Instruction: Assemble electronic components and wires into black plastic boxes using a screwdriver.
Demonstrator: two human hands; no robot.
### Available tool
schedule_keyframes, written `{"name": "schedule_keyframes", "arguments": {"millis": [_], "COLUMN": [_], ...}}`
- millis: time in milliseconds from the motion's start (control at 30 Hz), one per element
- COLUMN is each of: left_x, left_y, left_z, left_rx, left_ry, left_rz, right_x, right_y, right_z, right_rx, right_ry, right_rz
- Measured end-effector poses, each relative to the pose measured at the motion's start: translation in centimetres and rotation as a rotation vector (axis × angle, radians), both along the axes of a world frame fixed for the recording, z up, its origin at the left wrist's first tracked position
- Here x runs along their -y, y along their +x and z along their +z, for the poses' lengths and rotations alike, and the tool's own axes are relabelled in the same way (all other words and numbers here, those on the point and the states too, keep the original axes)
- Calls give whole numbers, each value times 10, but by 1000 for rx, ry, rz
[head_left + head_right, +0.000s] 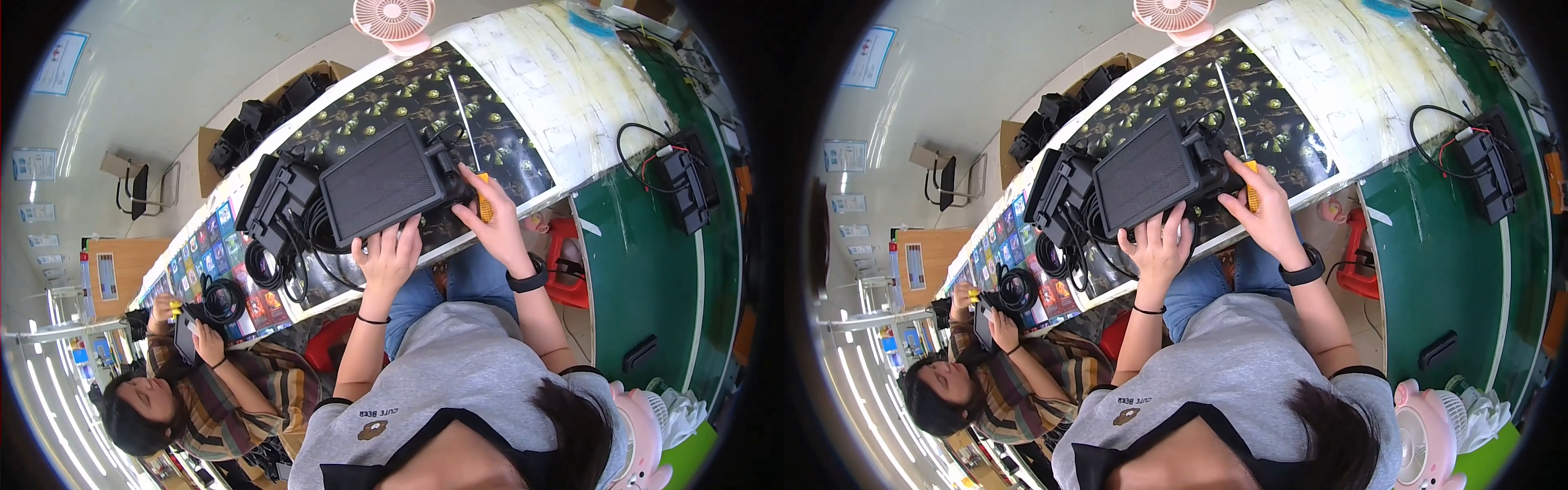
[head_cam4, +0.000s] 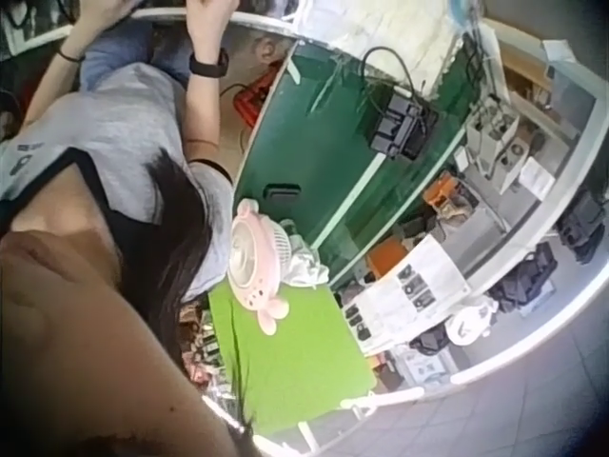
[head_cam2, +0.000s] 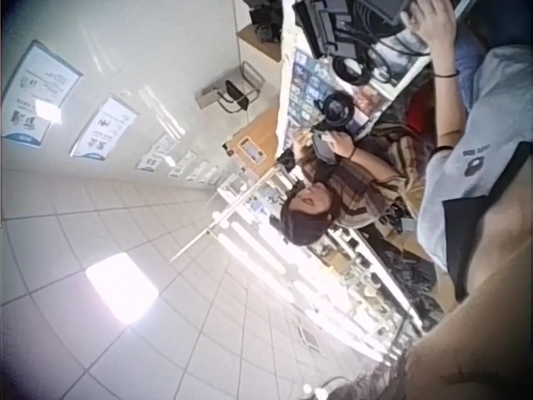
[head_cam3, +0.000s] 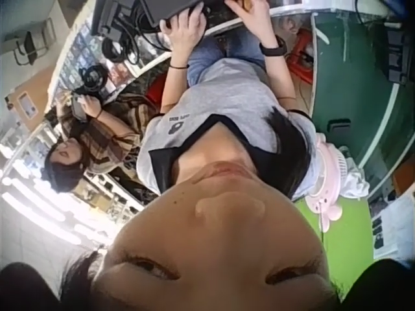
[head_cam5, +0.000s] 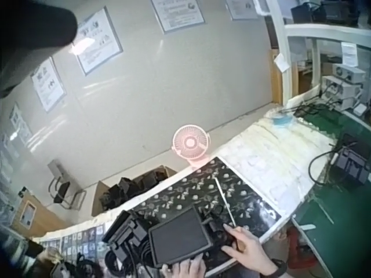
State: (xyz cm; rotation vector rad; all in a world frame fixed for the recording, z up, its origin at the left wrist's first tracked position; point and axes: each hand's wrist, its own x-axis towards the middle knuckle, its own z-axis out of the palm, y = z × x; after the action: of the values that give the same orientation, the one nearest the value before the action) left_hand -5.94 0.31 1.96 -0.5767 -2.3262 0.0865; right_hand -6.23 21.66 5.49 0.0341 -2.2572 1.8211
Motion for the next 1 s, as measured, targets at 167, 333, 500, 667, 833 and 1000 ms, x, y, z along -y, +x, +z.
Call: {"name": "schedule_keyframes", "arguments": {"millis": [167, 333, 500, 667, 833, 1000], "left_x": [-7, -21, -30, -30, -24, -37], "left_y": [1, 5, 11, 16, 10, 6], "left_z": [5, 14, 18, 22, 42, 88], "left_rx": [5, 109, 156, 197, 123, 34], "left_ry": [26, 56, 116, 94, 163, 327], "left_rz": [-4, -35, -8, -6, -204, -623], "right_x": [-11, -20, -29, -27, -34, -32], "right_y": [-5, -8, -12, -27, -40, -39], "right_z": [-14, -29, -35, -47, -67, -55], "right_rx": [17, 126, 208, 68, 87, 148], "right_ry": [-38, -166, -273, -144, -173, -89], "right_rz": [49, 75, 102, 73, 145, 140]}}
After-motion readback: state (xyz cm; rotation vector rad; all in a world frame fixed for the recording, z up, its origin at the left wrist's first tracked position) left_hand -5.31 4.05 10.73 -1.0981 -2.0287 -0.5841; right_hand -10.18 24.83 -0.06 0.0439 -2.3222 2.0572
